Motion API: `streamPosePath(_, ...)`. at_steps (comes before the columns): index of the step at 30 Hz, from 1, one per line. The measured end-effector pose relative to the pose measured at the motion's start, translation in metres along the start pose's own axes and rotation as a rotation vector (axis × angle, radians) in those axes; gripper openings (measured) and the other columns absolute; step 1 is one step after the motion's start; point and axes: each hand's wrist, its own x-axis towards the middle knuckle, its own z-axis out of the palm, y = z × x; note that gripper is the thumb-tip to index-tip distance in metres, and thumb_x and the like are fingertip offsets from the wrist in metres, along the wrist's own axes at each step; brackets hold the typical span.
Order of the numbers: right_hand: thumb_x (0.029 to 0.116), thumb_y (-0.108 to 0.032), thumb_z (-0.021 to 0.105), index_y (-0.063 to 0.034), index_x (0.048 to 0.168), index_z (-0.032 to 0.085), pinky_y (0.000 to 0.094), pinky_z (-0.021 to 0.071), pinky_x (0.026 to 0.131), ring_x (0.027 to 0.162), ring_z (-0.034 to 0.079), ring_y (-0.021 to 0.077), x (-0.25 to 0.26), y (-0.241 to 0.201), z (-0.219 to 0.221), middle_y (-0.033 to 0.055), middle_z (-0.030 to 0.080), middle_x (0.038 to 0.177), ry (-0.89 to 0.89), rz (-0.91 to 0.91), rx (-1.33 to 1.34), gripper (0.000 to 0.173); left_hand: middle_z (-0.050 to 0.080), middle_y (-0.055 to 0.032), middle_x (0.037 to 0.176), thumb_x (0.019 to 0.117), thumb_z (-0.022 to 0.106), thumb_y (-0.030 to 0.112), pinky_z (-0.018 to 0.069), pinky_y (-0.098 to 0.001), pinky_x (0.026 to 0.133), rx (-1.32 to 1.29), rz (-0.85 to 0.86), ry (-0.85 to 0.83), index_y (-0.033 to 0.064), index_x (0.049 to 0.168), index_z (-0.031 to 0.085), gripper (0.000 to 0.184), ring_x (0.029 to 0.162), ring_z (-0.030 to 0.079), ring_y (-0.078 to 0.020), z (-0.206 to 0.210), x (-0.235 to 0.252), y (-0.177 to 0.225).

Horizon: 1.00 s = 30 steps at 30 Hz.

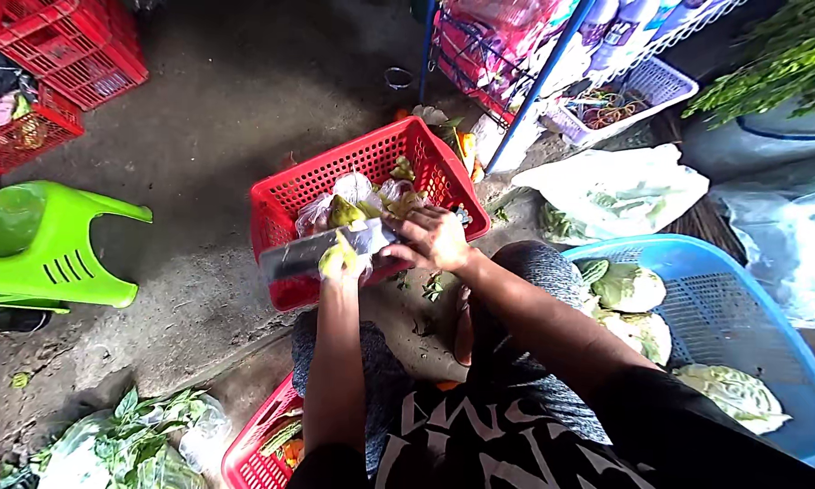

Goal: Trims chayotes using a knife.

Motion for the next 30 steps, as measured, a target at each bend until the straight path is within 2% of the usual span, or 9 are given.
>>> streamPosePath(4, 0.1010, -0.052, 0.056, -0.0005, 0.121, 0.073, 0.0612, 0.0575, 0.073, 0.085, 0.075, 0.0399, -0.005, 0.031, -0.018, 0.0217, 0.076, 0.099, -0.081, 0.409, 0.105, 0.058, 0.065, -0.0100, 0.098, 0.1053, 0.037, 0.049, 0.0590, -0.0391, 0.063, 0.124, -0.062, 0.060, 0.0154, 0.118, 0.057, 0.041, 0.081, 0.067, -0.0234, 0.004, 0.004, 0.008)
streamPosePath(6, 0.0998, -0.053, 0.056, -0.0016, 0.120, 0.074, 0.0586, 0.0585, 0.072, 0.084, 0.075, 0.0362, 0.002, 0.016, -0.031, 0.0190, 0.076, 0.099, -0.114, 0.381, 0.134, 0.058, 0.065, -0.0081, 0.102, 0.1084, 0.033, 0.047, 0.0592, -0.0388, 0.070, 0.145, -0.026, 0.072, 0.0159, 0.120, 0.056, 0.040, 0.087, 0.067, -0.0211, 0.003, 0.006, 0.005)
streamPosePath(9, 0.0995, -0.053, 0.057, -0.0039, 0.116, 0.076, 0.0502, 0.0600, 0.067, 0.078, 0.074, 0.0298, 0.010, -0.019, -0.034, 0.0146, 0.075, 0.089, -0.128, 0.175, 0.164, 0.055, 0.063, -0.0058, 0.102, 0.1115, 0.031, 0.025, 0.0537, -0.0327, 0.077, 0.148, 0.078, 0.089, 0.0093, 0.119, 0.057, 0.031, 0.090, 0.061, -0.0147, -0.001, 0.001, -0.006)
streamPosePath(15, 0.1020, -0.051, 0.052, -0.0048, 0.117, 0.076, 0.0408, 0.0586, 0.067, 0.075, 0.072, 0.0269, 0.009, -0.021, -0.012, 0.0113, 0.073, 0.081, -0.042, -0.019, 0.043, 0.054, 0.069, -0.0004, 0.107, 0.1090, 0.039, 0.034, 0.0580, -0.0314, 0.085, 0.129, 0.107, -0.152, 0.0171, 0.122, 0.060, 0.030, 0.100, 0.067, -0.0103, -0.003, 0.008, -0.007)
streamPosePath(18, 0.1016, -0.055, 0.052, -0.0053, 0.119, 0.075, 0.0465, 0.0596, 0.071, 0.081, 0.074, 0.0304, -0.003, 0.001, -0.010, 0.0145, 0.075, 0.089, -0.061, 0.081, 0.017, 0.058, 0.066, -0.0008, 0.097, 0.1092, 0.027, 0.021, 0.0570, -0.0302, 0.077, 0.108, 0.079, -0.009, 0.0147, 0.112, 0.056, 0.030, 0.089, 0.065, -0.0108, 0.004, 0.003, -0.008)
streamPosePath(21, 0.1014, -0.056, 0.052, -0.0027, 0.121, 0.074, 0.0622, 0.0574, 0.069, 0.084, 0.075, 0.0411, -0.012, 0.027, -0.015, 0.0209, 0.076, 0.099, -0.131, 0.414, 0.050, 0.061, 0.066, -0.0079, 0.100, 0.1101, 0.030, 0.042, 0.0592, -0.0396, 0.068, 0.168, 0.002, 0.081, 0.0151, 0.119, 0.056, 0.038, 0.084, 0.068, -0.0208, 0.012, 0.006, -0.003)
streamPosePath(23, 0.1010, -0.056, 0.053, -0.0030, 0.122, 0.073, 0.0647, 0.0562, 0.072, 0.087, 0.074, 0.0414, -0.008, 0.026, -0.025, 0.0204, 0.076, 0.102, -0.162, 0.511, 0.091, 0.060, 0.066, -0.0109, 0.101, 0.1080, 0.036, 0.045, 0.0591, -0.0411, 0.063, 0.183, -0.028, 0.062, 0.0143, 0.121, 0.057, 0.039, 0.082, 0.068, -0.0245, 0.011, 0.011, -0.003)
streamPosePath(28, 0.0996, -0.054, 0.056, -0.0054, 0.120, 0.076, 0.0524, 0.0589, 0.069, 0.081, 0.074, 0.0312, 0.008, -0.020, -0.034, 0.0148, 0.076, 0.093, -0.189, 0.278, 0.191, 0.057, 0.068, -0.0010, 0.096, 0.1108, 0.031, 0.033, 0.0584, -0.0313, 0.076, 0.117, 0.012, 0.027, 0.0169, 0.113, 0.059, 0.033, 0.088, 0.067, -0.0120, 0.007, 0.006, -0.014)
streamPosePath(30, 0.0998, -0.055, 0.055, -0.0057, 0.120, 0.076, 0.0494, 0.0582, 0.065, 0.076, 0.073, 0.0296, 0.010, -0.018, -0.027, 0.0136, 0.075, 0.089, -0.178, 0.217, 0.184, 0.057, 0.065, -0.0012, 0.093, 0.1117, 0.027, 0.033, 0.0565, -0.0310, 0.072, 0.123, 0.020, 0.109, 0.0164, 0.113, 0.057, 0.035, 0.084, 0.065, -0.0123, 0.009, 0.004, -0.013)
